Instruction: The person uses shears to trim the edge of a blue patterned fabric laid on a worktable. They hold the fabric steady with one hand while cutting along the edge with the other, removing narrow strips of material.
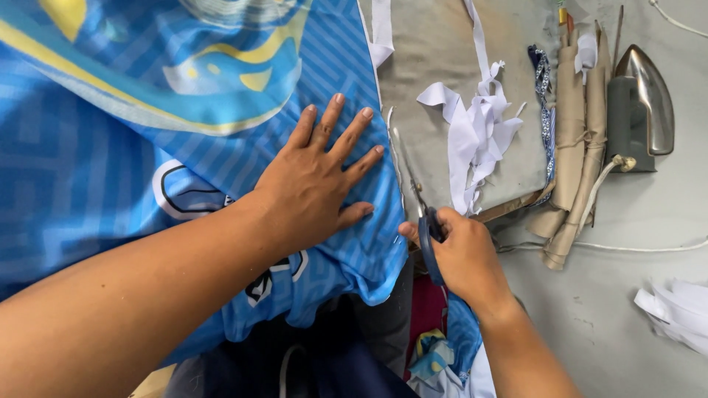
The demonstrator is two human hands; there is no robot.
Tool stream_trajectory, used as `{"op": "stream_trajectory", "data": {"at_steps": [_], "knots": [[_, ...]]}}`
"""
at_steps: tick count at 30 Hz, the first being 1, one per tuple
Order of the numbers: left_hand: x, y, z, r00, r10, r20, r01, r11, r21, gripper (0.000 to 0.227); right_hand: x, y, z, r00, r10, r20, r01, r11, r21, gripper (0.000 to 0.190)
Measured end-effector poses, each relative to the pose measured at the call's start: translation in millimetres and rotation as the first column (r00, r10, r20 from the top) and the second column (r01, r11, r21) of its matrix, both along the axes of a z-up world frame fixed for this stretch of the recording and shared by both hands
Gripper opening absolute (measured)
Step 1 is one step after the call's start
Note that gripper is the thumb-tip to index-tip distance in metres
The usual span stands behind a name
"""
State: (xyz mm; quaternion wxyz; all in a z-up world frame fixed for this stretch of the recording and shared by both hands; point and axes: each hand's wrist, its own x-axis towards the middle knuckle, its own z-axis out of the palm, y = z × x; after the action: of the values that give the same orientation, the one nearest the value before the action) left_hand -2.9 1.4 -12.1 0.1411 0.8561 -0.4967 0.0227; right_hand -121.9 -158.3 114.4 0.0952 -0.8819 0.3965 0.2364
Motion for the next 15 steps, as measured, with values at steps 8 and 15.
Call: {"op": "stream_trajectory", "data": {"at_steps": [8,15], "knots": [[-0.6,6.6,-7.9,0.999,-0.011,0.039,0.015,0.994,-0.104,0.080,51.0,-22.1,-35.9,0.751,0.171,0.638,-0.247,0.969,0.031,0.031],[0.0,5.4,-7.8,0.998,-0.001,0.068,0.004,0.999,-0.035,0.083,59.0,-71.4,-38.8,0.687,0.320,0.653,-0.125,0.936,-0.328,0.033]]}}
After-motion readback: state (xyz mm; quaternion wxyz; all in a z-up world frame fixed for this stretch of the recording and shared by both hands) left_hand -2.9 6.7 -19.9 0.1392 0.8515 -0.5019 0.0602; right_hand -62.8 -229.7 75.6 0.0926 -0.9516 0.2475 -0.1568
